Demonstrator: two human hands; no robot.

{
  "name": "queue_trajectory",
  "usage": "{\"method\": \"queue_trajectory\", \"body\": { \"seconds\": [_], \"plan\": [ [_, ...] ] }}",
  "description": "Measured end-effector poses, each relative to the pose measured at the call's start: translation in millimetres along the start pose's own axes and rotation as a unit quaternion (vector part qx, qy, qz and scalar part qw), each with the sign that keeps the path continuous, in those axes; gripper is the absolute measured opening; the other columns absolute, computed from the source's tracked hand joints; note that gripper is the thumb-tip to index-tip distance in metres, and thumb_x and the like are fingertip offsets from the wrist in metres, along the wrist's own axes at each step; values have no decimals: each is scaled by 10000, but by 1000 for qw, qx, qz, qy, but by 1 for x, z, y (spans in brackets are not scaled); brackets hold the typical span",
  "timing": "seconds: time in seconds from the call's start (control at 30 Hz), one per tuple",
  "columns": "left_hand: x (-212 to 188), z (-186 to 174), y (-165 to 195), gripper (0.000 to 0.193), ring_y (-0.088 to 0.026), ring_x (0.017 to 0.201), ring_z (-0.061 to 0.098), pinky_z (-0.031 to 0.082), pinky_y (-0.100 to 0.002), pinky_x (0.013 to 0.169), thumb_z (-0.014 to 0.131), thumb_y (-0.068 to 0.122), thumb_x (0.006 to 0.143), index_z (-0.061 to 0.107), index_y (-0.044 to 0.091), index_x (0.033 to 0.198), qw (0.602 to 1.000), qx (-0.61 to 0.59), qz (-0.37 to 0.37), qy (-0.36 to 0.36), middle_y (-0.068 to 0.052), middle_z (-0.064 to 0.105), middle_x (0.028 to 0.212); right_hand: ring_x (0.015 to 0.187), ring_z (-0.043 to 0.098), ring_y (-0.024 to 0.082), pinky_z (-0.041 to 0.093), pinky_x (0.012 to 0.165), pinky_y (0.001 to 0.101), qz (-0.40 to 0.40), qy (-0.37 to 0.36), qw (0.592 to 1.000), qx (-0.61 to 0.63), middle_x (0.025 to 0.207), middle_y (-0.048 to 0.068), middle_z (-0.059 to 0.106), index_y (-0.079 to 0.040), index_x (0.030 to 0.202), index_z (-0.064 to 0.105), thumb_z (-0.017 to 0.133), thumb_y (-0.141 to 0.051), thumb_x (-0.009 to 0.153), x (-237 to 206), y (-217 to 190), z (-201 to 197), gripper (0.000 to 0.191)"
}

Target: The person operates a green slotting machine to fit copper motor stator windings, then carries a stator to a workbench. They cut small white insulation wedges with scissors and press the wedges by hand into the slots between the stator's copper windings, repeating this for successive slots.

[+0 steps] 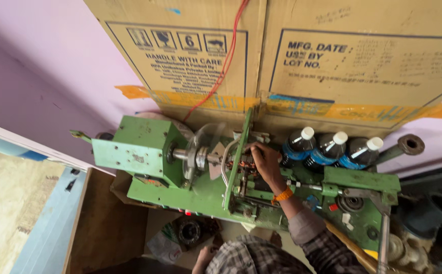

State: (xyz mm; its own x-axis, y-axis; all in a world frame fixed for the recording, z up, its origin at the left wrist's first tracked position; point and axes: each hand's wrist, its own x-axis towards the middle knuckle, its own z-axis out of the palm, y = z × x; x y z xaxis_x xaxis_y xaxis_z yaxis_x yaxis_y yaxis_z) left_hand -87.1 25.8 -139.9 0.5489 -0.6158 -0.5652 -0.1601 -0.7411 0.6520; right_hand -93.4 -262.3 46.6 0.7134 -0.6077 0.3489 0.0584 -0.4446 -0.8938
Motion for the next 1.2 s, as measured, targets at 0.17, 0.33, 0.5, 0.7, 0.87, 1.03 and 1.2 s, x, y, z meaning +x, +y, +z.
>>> {"method": "queue_trajectory", "body": {
  "seconds": [0.17,0.33,0.5,0.7,0.87,1.03,1.2],
  "plan": [
    [4,2,-4,360,-280,1070,724,575,-381,913,775,395,853,756,176,1137,1000,-6,-16,-10,-119,755,1106,525,388,58,298,504,289,73,-14,997,29,578,0,454,-54,1028,740,516,-221,1022,-1,2,1,280],
    [4,5,-4,350,-280,1056,732,578,-381,902,751,372,855,756,167,1139,1000,-14,-5,5,-115,759,1106,579,446,64,350,537,283,68,-19,997,30,646,20,550,-36,1009,736,519,-196,1029,-3,5,-1,271],
    [8,6,-4,343,-281,1042,740,581,-381,890,727,349,857,756,157,1140,1000,-11,11,2,-111,764,1106,792,648,115,496,731,283,18,-9,999,35,871,69,735,-12,1011,713,522,-194,1023,-2,8,-2,264],
    [18,12,0,367,-264,1037,751,584,-367,885,735,337,843,738,151,1160,1000,-19,7,-9,-109,761,1116,879,707,178,527,817,336,-9,3,1000,21,941,99,753,-9,1024,706,524,-209,1026,2,8,-4,270],
    [16,6,20,376,-241,1035,760,583,-349,882,714,368,849,753,154,1156,999,-25,-15,-36,-93,780,1121,698,651,162,518,705,336,29,-5,999,33,866,88,727,-19,1020,720,537,-224,1008,4,3,-8,274],
    [15,7,32,415,-258,1057,752,579,-362,894,723,392,832,746,164,1178,998,3,-17,-55,-102,786,1117,689,638,138,508,670,317,30,-6,999,38,849,72,723,-25,1016,711,523,-224,1029,2,-1,-11,275],
    [31,19,9,395,-294,1069,736,577,-387,897,723,334,831,741,175,1192,999,28,25,-39,-116,777,1113,781,674,145,528,728,329,22,-12,999,40,908,73,742,-18,1023,697,518,-227,1039,0,1,-13,277]
  ]
}}
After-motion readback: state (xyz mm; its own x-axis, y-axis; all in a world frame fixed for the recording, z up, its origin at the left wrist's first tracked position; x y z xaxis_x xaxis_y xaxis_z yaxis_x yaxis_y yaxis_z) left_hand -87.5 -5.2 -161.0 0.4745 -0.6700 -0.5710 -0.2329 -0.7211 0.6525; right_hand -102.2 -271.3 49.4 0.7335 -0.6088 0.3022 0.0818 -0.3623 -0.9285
